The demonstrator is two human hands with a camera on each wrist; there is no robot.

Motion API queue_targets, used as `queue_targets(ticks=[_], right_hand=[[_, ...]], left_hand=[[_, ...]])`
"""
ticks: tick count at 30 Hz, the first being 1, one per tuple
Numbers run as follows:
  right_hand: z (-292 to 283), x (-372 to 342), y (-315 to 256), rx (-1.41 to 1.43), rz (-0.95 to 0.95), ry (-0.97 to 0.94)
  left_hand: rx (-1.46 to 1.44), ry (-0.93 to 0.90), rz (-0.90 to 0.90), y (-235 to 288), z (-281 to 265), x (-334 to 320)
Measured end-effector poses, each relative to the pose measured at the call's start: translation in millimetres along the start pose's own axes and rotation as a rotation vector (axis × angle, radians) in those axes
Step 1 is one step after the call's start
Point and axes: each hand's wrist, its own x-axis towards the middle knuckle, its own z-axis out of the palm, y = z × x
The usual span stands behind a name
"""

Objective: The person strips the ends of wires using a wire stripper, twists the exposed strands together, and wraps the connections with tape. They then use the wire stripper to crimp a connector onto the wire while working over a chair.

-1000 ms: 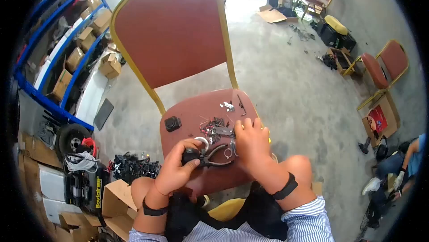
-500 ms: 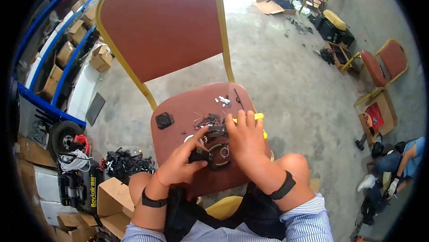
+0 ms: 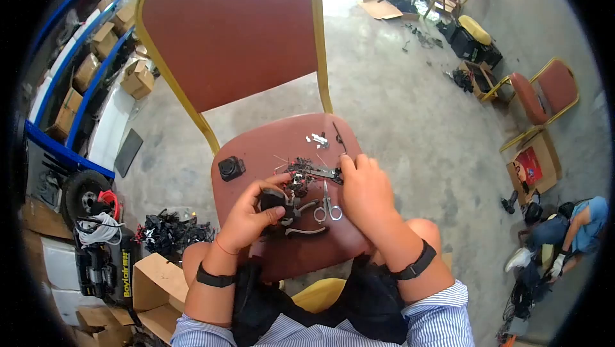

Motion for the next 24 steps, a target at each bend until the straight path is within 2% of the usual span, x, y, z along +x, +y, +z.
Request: queue_targets(ticks=[2,4,8,10,16,19,24], right_hand=[[-6.8,-3.4,-3.2,0.132,-0.002,-0.08],[-8.5,-7.1,-9.2,0.224,-0.067,-0.098],[-10.2,-9.2,-24.8,0.129,-0.182,0.031],[-16.2,-11.0,-34.0,0.022,-0.218,0.055],[-12.8,-14.6,-47.8,-0.049,-0.268,0.109],[-18.0,-13.8,-55.8,-0.115,-0.275,0.159],[-20.5,-17.0,-62.8,-0.165,-0.225,0.138]], left_hand=[[-0.172,0.07,-0.085,12.4,2.8,-3.8],[-0.221,0.093,-0.031,13.2,4.0,-6.6],[-0.177,0.145,0.116,4.1,0.9,-12.6],[-0.194,0.133,0.132,6.3,-0.5,-15.3],[-0.213,0.122,0.186,19.3,-1.7,-26.0],[-0.171,0.137,0.224,23.2,-0.9,-28.0],[-0.094,0.16,0.263,25.7,-0.4,-28.9]])
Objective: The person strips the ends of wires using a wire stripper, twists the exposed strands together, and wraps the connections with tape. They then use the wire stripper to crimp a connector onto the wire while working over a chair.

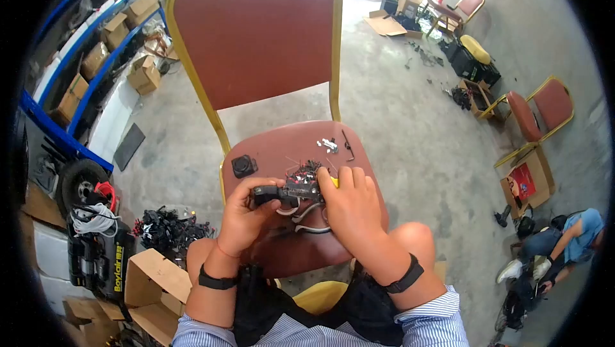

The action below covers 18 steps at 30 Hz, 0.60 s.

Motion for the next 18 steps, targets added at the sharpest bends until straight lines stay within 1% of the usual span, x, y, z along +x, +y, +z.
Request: queue_targets(ticks=[2,5,8,11,13,16,18], right_hand=[[1.2,-1.7,-0.3,-0.011,-0.01,0.002],[7.3,-1.6,2.3,-0.009,-0.056,0.043],[14.0,-2.4,4.2,-0.003,-0.082,0.06],[19.3,-2.7,1.2,0.031,-0.051,0.041],[22.6,-3.3,-0.2,0.103,-0.01,0.0],[26.5,-1.8,0.9,0.18,-0.055,0.009],[30.3,0.5,4.5,0.149,-0.079,0.017]], left_hand=[[0.103,-0.001,0.05,-4.4,-1.8,1.3],[0.227,-0.001,0.066,-3.0,-2.1,-0.4],[0.302,0.012,0.109,-8.3,-4.4,0.9],[0.222,0.065,0.058,-6.0,-2.0,1.5],[0.277,0.085,0.056,-6.8,-3.2,2.4],[0.333,0.111,0.027,-6.9,-4.7,4.5],[0.345,0.11,0.0,-5.5,-5.1,5.7]])
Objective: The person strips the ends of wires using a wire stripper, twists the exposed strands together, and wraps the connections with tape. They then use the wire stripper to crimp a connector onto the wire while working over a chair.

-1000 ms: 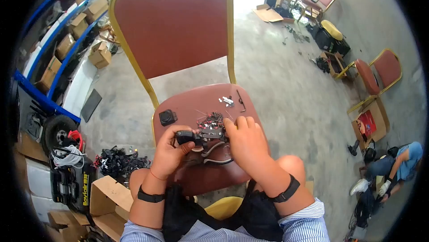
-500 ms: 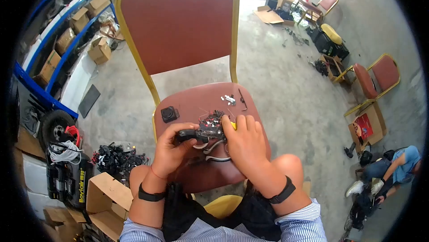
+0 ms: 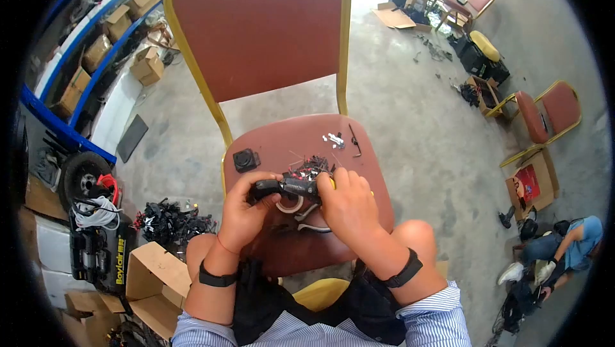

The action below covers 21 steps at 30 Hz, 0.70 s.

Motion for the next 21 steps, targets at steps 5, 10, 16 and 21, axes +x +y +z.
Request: queue_targets(ticks=[5,10,16,21], right_hand=[[3.0,6.7,6.1,-0.034,-0.027,0.041],[-4.6,9.7,5.3,0.01,-0.049,0.08],[-1.1,8.8,6.4,0.041,-0.058,0.101],[-3.3,8.9,4.8,0.061,-0.067,0.117]], left_hand=[[-0.09,-0.021,-0.041,-0.1,-0.6,4.5],[-0.411,-0.031,-0.137,-8.7,-2.4,3.2],[-0.489,-0.056,-0.18,-4.6,-8.1,6.4],[-0.643,-0.09,-0.227,0.1,-9.4,5.2]])
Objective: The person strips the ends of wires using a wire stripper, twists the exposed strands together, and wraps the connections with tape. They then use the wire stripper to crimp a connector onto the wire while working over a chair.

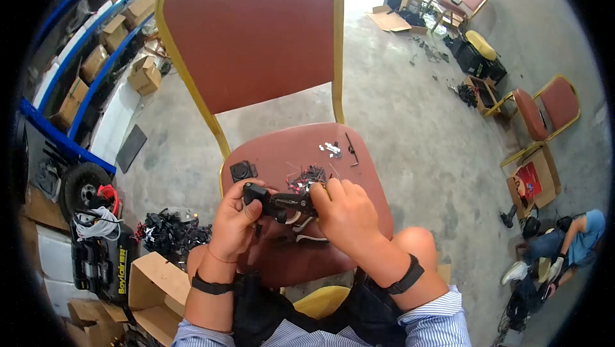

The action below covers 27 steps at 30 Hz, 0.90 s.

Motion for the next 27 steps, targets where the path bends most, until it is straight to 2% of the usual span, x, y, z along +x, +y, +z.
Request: queue_targets(ticks=[2,7,8,10,13,16,19,20,27], right_hand=[[0.2,-0.7,-1.3,0.016,-0.003,0.009],[-3.6,-0.3,0.1,0.055,-0.008,0.038],[-5.6,0.6,0.2,0.103,0.037,0.017],[-8.6,3.0,-0.6,0.208,0.128,-0.027],[3.1,-2.3,7.7,0.565,0.438,-0.015],[-0.5,-3.9,22.1,0.675,0.547,-0.221],[0.9,-4.8,25.7,0.441,0.475,-0.342],[2.1,-6.1,26.3,0.419,0.44,-0.322],[6.0,-8.1,26.4,0.393,0.259,-0.269]], left_hand=[[-0.009,0.004,-0.011,-0.1,1.8,-0.7],[-0.242,-0.044,-0.162,-11.0,1.0,-2.1],[-0.295,-0.054,-0.183,-12.6,1.7,-2.7],[-0.264,-0.049,-0.137,-10.7,1.1,0.1],[-0.096,-0.004,-0.046,-7.8,4.4,1.3],[0.111,0.03,0.1,-13.8,9.0,2.3],[0.29,0.012,0.249,-19.0,10.2,1.8],[0.344,0.0,0.298,-20.1,11.0,2.0],[0.281,0.028,0.251,-23.7,7.1,3.2]])
